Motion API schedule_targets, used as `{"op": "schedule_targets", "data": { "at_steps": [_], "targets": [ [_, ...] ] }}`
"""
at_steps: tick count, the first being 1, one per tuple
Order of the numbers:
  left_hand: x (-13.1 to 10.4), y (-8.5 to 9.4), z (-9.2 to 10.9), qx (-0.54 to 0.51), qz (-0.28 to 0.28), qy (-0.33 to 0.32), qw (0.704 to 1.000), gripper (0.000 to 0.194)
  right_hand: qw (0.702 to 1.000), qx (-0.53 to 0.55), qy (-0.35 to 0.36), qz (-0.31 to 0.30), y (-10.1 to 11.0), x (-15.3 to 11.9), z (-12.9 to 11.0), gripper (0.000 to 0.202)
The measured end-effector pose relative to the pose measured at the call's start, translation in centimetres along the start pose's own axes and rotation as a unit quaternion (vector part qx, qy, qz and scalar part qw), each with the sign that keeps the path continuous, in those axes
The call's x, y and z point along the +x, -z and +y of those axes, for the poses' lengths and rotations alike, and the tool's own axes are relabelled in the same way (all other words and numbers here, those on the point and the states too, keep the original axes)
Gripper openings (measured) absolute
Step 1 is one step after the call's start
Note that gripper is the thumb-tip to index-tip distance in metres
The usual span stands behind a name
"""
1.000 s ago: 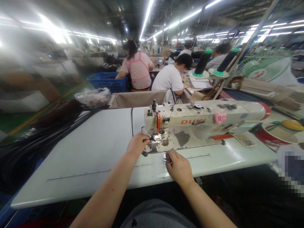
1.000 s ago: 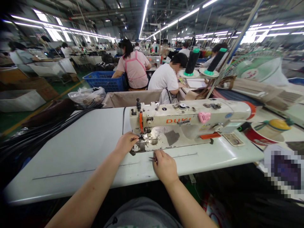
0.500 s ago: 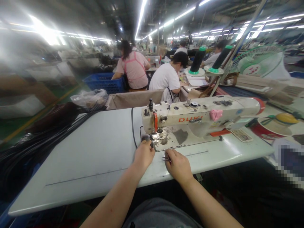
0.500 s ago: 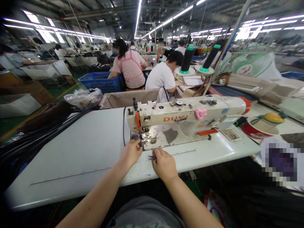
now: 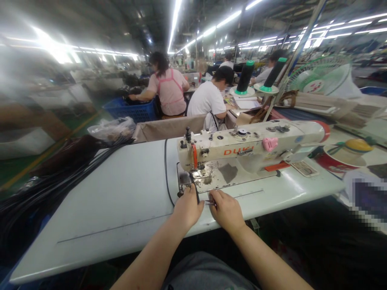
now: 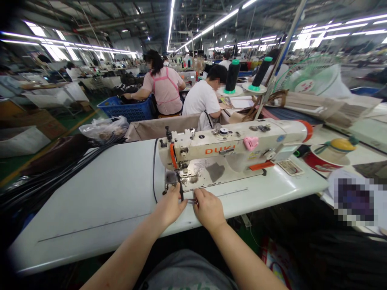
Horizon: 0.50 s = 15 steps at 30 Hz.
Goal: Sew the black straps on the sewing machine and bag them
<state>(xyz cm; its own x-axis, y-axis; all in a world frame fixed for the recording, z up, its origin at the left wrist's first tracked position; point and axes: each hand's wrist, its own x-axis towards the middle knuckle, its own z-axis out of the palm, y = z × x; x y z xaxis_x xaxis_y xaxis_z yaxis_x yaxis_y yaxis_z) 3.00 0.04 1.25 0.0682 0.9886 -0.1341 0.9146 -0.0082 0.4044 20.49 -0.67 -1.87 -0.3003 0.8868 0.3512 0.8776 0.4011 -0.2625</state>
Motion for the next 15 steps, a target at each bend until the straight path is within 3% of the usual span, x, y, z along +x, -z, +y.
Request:
{"op": "schedule_targets", "data": {
  "at_steps": [5,9,12,15],
  "targets": [
    [-0.4,-0.6,-0.7,-0.006,0.015,-0.021,1.000,0.051,1.000,0.004,0.005,0.009,0.1,-0.1,0.0,0.022],
    [-0.8,-0.7,-0.9,-0.010,-0.008,-0.026,1.000,0.058,1.000,0.014,0.010,0.018,0.2,-0.2,0.0,0.024],
    [-1.6,0.1,-0.4,0.009,-0.032,-0.030,0.999,0.058,0.999,0.030,0.012,0.022,0.2,-0.3,0.2,0.026],
    [-2.2,1.3,0.2,0.047,-0.027,-0.031,0.998,0.044,0.996,0.083,0.010,0.013,0.4,-0.4,0.6,0.026]
  ]
}}
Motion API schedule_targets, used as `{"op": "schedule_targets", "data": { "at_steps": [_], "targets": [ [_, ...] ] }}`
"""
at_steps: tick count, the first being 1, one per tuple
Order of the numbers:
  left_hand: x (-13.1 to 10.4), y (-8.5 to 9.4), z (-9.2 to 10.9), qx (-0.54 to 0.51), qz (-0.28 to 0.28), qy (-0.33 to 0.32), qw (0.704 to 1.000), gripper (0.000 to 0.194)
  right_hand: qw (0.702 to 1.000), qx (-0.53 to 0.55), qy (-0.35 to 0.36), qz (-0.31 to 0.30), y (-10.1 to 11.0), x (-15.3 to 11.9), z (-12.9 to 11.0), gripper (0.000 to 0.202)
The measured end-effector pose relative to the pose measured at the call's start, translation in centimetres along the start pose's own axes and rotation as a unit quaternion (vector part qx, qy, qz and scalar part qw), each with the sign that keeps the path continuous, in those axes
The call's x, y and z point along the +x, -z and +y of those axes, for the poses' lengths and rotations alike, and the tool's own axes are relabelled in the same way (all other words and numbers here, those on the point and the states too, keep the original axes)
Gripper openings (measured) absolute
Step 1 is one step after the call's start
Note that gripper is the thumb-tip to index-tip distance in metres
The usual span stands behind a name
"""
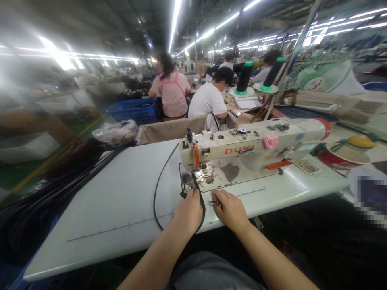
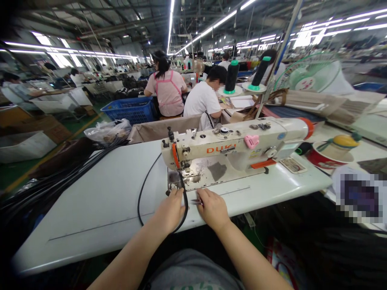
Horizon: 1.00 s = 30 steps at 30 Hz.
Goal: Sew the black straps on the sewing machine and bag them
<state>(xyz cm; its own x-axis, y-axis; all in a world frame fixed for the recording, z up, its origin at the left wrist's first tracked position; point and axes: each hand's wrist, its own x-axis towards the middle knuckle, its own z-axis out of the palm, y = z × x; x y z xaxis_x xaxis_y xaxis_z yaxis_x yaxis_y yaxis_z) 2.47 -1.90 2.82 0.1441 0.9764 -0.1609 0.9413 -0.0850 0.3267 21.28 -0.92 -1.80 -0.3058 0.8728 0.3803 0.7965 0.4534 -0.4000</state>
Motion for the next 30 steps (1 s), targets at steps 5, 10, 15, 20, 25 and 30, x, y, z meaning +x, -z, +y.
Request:
{"op": "schedule_targets", "data": {
  "at_steps": [5,10,15,20,25,30],
  "targets": [
    [0.3,0.5,-0.6,0.025,0.063,-0.084,0.994,0.026,0.987,0.159,-0.036,-0.011,1.5,-1.0,0.8,0.024],
    [0.9,-1.1,-1.9,0.011,0.063,-0.115,0.991,0.034,0.962,0.249,-0.111,0.012,3.9,-3.8,2.2,0.031],
    [1.0,-3.1,-3.3,0.058,0.113,-0.161,0.979,0.037,0.940,0.210,-0.250,0.096,6.6,-7.8,6.0,0.050],
    [2.8,-5.8,-6.3,0.095,0.141,-0.195,0.966,0.035,0.907,0.103,-0.370,0.173,10.7,-12.0,11.4,0.067],
    [4.5,-7.7,-8.3,0.090,0.176,-0.245,0.949,0.034,0.839,-0.025,-0.490,0.236,16.7,-15.9,15.8,0.064],
    [4.7,-8.3,-8.4,0.085,0.190,-0.234,0.950,0.033,0.723,-0.153,-0.630,0.239,22.9,-19.1,17.7,0.034]
  ]
}}
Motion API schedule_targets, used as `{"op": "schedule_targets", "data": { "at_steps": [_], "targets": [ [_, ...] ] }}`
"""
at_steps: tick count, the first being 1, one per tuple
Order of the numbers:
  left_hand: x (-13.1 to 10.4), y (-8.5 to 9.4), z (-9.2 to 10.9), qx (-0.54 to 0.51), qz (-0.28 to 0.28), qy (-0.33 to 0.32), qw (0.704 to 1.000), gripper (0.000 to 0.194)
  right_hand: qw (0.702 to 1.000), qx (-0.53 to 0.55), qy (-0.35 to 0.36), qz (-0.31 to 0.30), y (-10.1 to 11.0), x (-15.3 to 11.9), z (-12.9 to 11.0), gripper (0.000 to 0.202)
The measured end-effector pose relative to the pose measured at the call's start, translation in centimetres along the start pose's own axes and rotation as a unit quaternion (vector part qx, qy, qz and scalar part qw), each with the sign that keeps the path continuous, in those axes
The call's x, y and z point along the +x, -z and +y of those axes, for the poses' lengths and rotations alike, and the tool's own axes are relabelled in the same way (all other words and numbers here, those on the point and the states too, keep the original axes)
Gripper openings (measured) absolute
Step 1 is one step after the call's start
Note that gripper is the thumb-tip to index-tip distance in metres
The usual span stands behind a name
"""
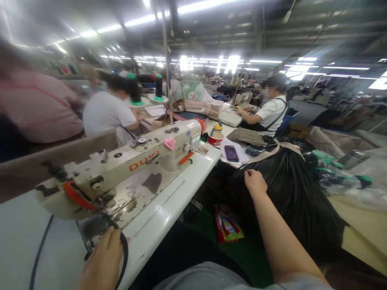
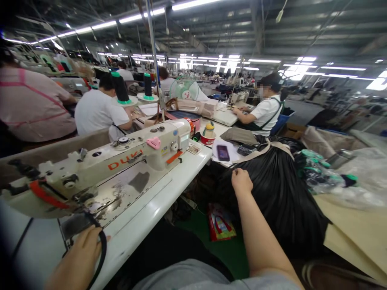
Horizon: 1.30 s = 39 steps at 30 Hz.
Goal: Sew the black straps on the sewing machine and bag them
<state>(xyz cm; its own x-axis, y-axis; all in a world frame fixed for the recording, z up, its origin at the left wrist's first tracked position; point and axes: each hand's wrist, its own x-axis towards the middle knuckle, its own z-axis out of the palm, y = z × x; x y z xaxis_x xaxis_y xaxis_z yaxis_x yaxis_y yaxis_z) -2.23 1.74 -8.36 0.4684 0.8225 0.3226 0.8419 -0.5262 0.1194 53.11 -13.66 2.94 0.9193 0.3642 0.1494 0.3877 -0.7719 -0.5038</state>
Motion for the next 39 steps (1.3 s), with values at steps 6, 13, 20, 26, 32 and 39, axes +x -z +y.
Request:
{"op": "schedule_targets", "data": {
  "at_steps": [6,13,20,26,32,39],
  "targets": [
    [0.2,-0.9,-1.1,-0.038,-0.038,0.010,0.998,0.036,0.985,-0.101,-0.131,0.047,3.1,3.2,1.5,0.056],
    [0.7,-0.7,-1.0,-0.053,-0.020,0.044,0.997,0.038,0.981,-0.119,-0.153,0.028,3.0,5.1,1.3,0.058],
    [1.1,-0.8,-0.6,-0.063,-0.006,0.046,0.997,0.039,0.978,-0.055,-0.202,0.020,2.6,6.3,1.1,0.051],
    [1.6,-0.8,-0.5,-0.070,0.004,0.046,0.996,0.035,0.969,0.095,-0.227,0.008,3.9,7.0,2.0,0.033],
    [1.5,-1.2,-0.7,-0.064,0.001,0.050,0.997,0.031,0.939,0.284,-0.188,-0.047,-0.1,3.4,2.4,0.027],
    [1.0,-2.1,-0.7,0.010,0.029,0.008,0.999,0.029,0.885,0.365,-0.180,-0.225,-8.6,-6.9,2.2,0.017]
  ]
}}
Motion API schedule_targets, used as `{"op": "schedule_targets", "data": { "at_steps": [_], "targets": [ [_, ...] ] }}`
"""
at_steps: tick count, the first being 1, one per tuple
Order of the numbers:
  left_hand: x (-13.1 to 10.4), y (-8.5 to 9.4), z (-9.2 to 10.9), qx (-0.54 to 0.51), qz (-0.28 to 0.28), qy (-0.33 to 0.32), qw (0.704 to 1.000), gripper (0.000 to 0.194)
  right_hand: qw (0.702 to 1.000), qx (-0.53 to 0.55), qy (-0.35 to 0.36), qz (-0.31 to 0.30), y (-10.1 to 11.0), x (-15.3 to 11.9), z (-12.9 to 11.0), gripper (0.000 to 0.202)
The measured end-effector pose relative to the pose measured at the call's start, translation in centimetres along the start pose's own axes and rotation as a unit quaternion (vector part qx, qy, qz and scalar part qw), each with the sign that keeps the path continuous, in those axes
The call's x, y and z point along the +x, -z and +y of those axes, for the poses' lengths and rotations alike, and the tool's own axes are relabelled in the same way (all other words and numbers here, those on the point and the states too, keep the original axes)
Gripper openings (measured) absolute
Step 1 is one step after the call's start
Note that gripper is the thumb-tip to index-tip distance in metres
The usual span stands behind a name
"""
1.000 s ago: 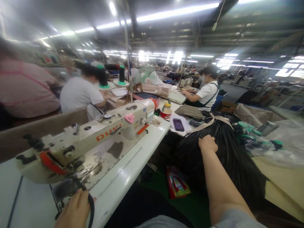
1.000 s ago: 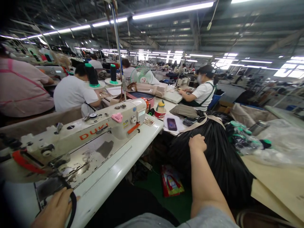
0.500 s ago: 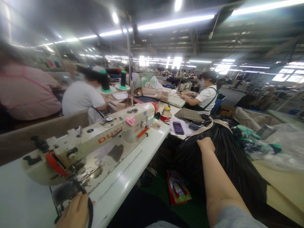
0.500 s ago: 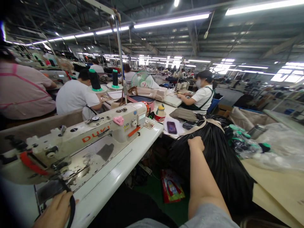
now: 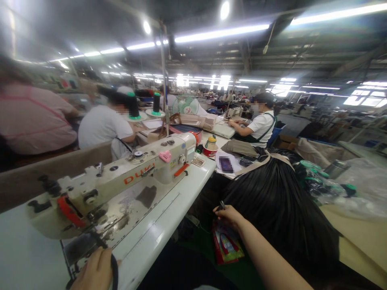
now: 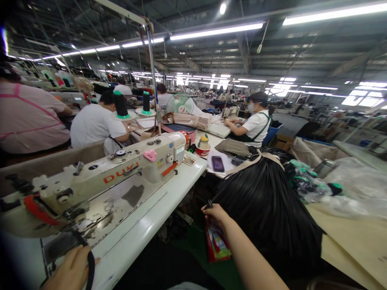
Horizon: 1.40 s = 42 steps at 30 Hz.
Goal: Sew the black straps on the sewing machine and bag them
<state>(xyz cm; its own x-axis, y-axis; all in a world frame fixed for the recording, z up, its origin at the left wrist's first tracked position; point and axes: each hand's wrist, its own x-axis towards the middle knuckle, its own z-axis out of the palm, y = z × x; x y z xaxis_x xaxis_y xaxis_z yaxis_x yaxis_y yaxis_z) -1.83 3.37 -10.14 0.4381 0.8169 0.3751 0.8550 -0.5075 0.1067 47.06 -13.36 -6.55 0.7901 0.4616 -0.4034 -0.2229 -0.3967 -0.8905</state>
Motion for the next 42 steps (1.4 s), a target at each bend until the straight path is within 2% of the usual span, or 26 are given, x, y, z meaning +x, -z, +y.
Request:
{"op": "schedule_targets", "data": {
  "at_steps": [2,4,7,9,11,14,17,20,24,29,32,36,38,42],
  "targets": [
    [-0.2,0.8,0.8,0.029,0.042,-0.021,0.998,0.029,1.000,0.018,-0.003,-0.009,-0.6,0.1,0.3,0.020],
    [-0.4,1.7,1.7,0.051,0.081,-0.045,0.994,0.029,0.999,0.043,0.012,0.016,-0.1,1.2,-0.7,0.023],
    [-0.5,2.6,2.4,0.067,0.094,-0.054,0.992,0.029,0.992,0.079,0.054,0.085,1.1,2.9,-2.6,0.032],
    [-0.4,2.3,2.2,0.060,0.088,-0.042,0.993,0.030,0.988,0.086,0.075,0.108,1.0,3.0,-2.9,0.035],
    [-0.3,1.5,1.5,0.036,0.084,-0.032,0.995,0.032,0.990,0.077,0.079,0.093,0.0,2.2,-2.1,0.035],
    [-0.1,0.1,0.1,-0.017,0.070,-0.009,0.997,0.032,0.995,0.058,0.067,0.033,-2.5,0.3,-0.2,0.034],
    [0.1,-0.2,-0.9,-0.060,0.039,0.021,0.997,0.031,0.996,0.057,0.062,0.000,-3.9,-0.7,0.5,0.031],
    [0.0,0.6,-0.8,-0.067,0.026,0.029,0.997,0.038,0.995,0.070,0.074,-0.002,-3.7,-0.6,-0.6,0.034],
    [-0.4,1.9,0.2,-0.060,0.035,-0.001,0.998,0.038,0.991,0.082,0.110,0.003,-3.5,-0.6,-2.7,0.045],
    [-0.3,3.1,1.6,-0.014,0.062,-0.004,0.998,0.032,0.985,0.097,0.145,0.003,-5.1,-2.0,-4.3,0.058],
    [-0.1,4.5,2.7,0.012,0.022,-0.011,1.000,0.034,0.982,0.111,0.151,0.011,-6.2,-2.9,-5.1,0.060],
    [0.5,6.4,3.9,0.024,-0.036,0.016,0.999,0.038,0.982,0.113,0.150,0.009,-7.6,-3.6,-5.9,0.060],
    [0.8,6.8,4.1,0.011,-0.046,0.017,0.999,0.039,0.981,0.103,0.162,0.014,-8.4,-4.2,-6.2,0.057],
    [1.1,7.2,4.3,-0.007,-0.038,0.021,0.999,0.038,0.979,0.094,0.183,-0.015,-9.7,-6.1,-6.8,0.048]
  ]
}}
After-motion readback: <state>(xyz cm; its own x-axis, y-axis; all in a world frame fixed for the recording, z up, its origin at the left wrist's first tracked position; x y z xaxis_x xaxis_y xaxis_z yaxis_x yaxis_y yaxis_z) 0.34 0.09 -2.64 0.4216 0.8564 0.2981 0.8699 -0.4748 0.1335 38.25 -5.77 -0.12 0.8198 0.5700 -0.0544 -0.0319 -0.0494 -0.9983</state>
